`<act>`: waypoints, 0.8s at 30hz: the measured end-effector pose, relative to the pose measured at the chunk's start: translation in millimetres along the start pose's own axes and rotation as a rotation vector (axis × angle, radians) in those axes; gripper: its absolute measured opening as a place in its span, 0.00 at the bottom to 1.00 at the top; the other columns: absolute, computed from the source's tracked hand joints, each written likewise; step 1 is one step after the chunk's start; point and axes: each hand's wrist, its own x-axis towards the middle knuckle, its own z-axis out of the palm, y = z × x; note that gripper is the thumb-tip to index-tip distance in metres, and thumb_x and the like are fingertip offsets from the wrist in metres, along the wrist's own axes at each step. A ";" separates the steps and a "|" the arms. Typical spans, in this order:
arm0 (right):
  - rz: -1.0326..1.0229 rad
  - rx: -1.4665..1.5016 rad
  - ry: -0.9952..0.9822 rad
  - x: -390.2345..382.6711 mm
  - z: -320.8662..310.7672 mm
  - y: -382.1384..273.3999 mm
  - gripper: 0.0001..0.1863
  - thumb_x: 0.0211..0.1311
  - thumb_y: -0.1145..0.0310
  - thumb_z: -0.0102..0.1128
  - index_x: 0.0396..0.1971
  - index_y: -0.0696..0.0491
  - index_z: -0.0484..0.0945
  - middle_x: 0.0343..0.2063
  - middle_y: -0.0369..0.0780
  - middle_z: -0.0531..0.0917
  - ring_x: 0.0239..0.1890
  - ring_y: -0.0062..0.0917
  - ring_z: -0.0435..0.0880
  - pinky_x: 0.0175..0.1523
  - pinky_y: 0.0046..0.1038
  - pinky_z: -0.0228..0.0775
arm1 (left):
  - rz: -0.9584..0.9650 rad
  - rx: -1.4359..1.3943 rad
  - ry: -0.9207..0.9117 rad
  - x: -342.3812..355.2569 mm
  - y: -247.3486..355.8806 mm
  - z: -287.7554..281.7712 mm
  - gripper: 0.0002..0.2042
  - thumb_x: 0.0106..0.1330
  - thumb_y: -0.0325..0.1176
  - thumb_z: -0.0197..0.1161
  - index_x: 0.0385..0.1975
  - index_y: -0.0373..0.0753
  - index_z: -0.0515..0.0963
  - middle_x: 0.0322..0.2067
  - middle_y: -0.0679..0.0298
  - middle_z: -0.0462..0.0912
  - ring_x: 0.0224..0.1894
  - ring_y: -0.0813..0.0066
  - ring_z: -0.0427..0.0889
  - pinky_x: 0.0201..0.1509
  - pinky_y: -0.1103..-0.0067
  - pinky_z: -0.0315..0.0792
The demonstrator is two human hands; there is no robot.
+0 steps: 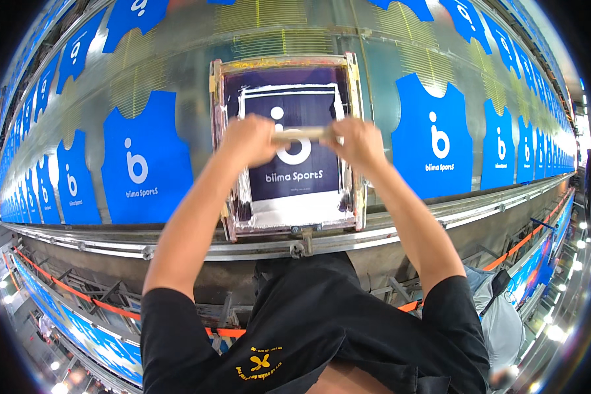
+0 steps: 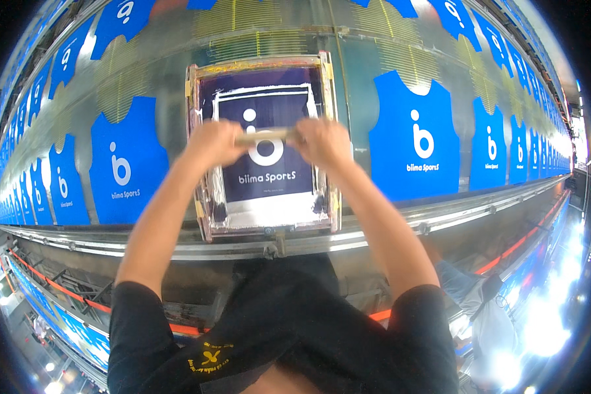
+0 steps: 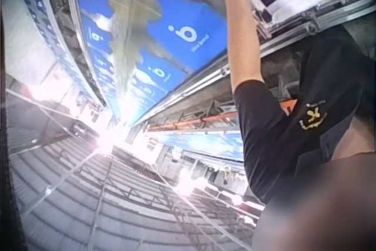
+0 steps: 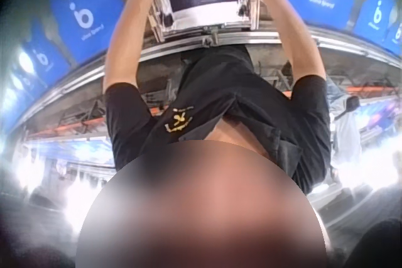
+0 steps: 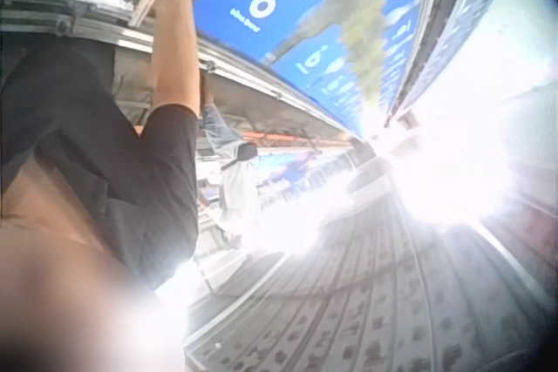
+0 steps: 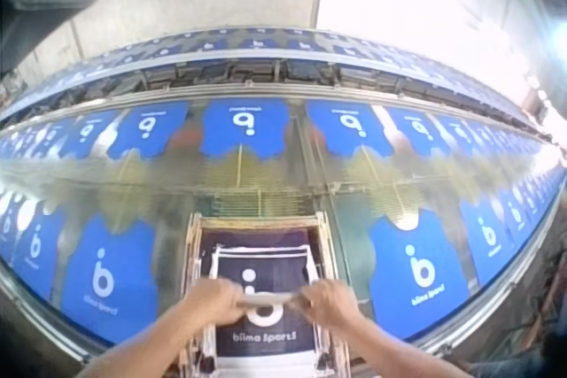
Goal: The person uses a squeegee to pull white ink across a screen printing frame, applying ink to a blue garment with a 'b' logo. The person repeatedly lifts the frame, repositions it, and continues the squeegee strokes across the same garment.
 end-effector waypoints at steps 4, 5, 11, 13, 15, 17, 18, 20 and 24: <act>0.134 -0.054 -0.118 110.0 -7.8 29.0 0.18 0.61 0.50 0.77 0.33 0.50 0.84 0.32 0.38 0.88 0.39 0.40 0.88 0.44 0.44 0.78 | -0.014 0.024 0.053 86.7 -41.5 -47.5 0.25 0.62 0.61 0.71 0.35 0.42 0.90 0.33 0.54 0.91 0.40 0.53 0.91 0.47 0.61 0.82; 0.163 -0.042 -0.091 117.8 -0.9 29.0 0.17 0.60 0.51 0.77 0.34 0.49 0.85 0.33 0.38 0.89 0.39 0.40 0.88 0.44 0.44 0.78 | -0.038 -0.003 0.070 96.0 -45.9 -46.2 0.23 0.62 0.60 0.71 0.34 0.42 0.90 0.33 0.54 0.91 0.40 0.54 0.91 0.47 0.61 0.82; 0.012 -0.015 0.089 46.2 46.3 28.1 0.14 0.55 0.54 0.79 0.31 0.48 0.86 0.32 0.38 0.88 0.42 0.39 0.86 0.52 0.42 0.74 | -0.083 -0.105 0.277 44.8 -26.7 33.1 0.14 0.58 0.47 0.73 0.32 0.43 0.89 0.33 0.56 0.91 0.39 0.54 0.90 0.44 0.59 0.82; -0.022 -0.036 0.051 -7.8 56.1 12.9 0.13 0.48 0.64 0.78 0.30 0.50 0.82 0.30 0.38 0.84 0.38 0.39 0.83 0.50 0.41 0.73 | -0.078 -0.083 0.313 -6.5 -5.1 67.3 0.11 0.59 0.42 0.72 0.36 0.43 0.88 0.35 0.58 0.90 0.38 0.55 0.90 0.44 0.59 0.83; -0.059 0.027 0.068 -69.7 54.5 -11.1 0.16 0.44 0.74 0.78 0.35 0.48 0.83 0.29 0.35 0.84 0.35 0.32 0.82 0.47 0.38 0.72 | -0.115 -0.147 0.199 -60.4 19.7 95.8 0.19 0.57 0.40 0.76 0.48 0.44 0.85 0.41 0.60 0.89 0.41 0.57 0.90 0.45 0.60 0.83; -0.067 0.077 0.125 -114.7 51.8 -35.0 0.17 0.46 0.77 0.74 0.38 0.48 0.83 0.32 0.34 0.85 0.35 0.28 0.82 0.47 0.36 0.72 | -0.095 -0.110 0.240 -106.2 43.0 113.0 0.23 0.56 0.43 0.76 0.53 0.47 0.87 0.49 0.62 0.91 0.48 0.59 0.91 0.50 0.63 0.84; -0.080 0.064 0.163 -128.4 50.6 -43.7 0.18 0.45 0.77 0.74 0.39 0.48 0.83 0.32 0.35 0.86 0.37 0.29 0.82 0.48 0.35 0.72 | -0.072 -0.043 0.207 -117.9 48.2 115.8 0.23 0.56 0.43 0.77 0.52 0.46 0.88 0.50 0.62 0.91 0.49 0.61 0.91 0.50 0.63 0.84; -0.054 0.079 0.072 -132.7 43.4 -42.8 0.16 0.45 0.73 0.77 0.37 0.47 0.84 0.32 0.34 0.85 0.38 0.31 0.83 0.49 0.36 0.72 | -0.091 -0.115 0.112 -114.8 46.0 108.9 0.22 0.57 0.48 0.77 0.50 0.46 0.89 0.47 0.62 0.92 0.48 0.60 0.91 0.49 0.63 0.84; -0.107 0.078 0.061 -50.8 24.5 -8.4 0.11 0.50 0.65 0.79 0.28 0.46 0.82 0.25 0.35 0.84 0.32 0.34 0.85 0.48 0.39 0.73 | -0.073 -0.056 0.082 -50.6 18.9 52.0 0.20 0.61 0.57 0.75 0.32 0.43 0.89 0.32 0.57 0.90 0.37 0.54 0.91 0.43 0.57 0.83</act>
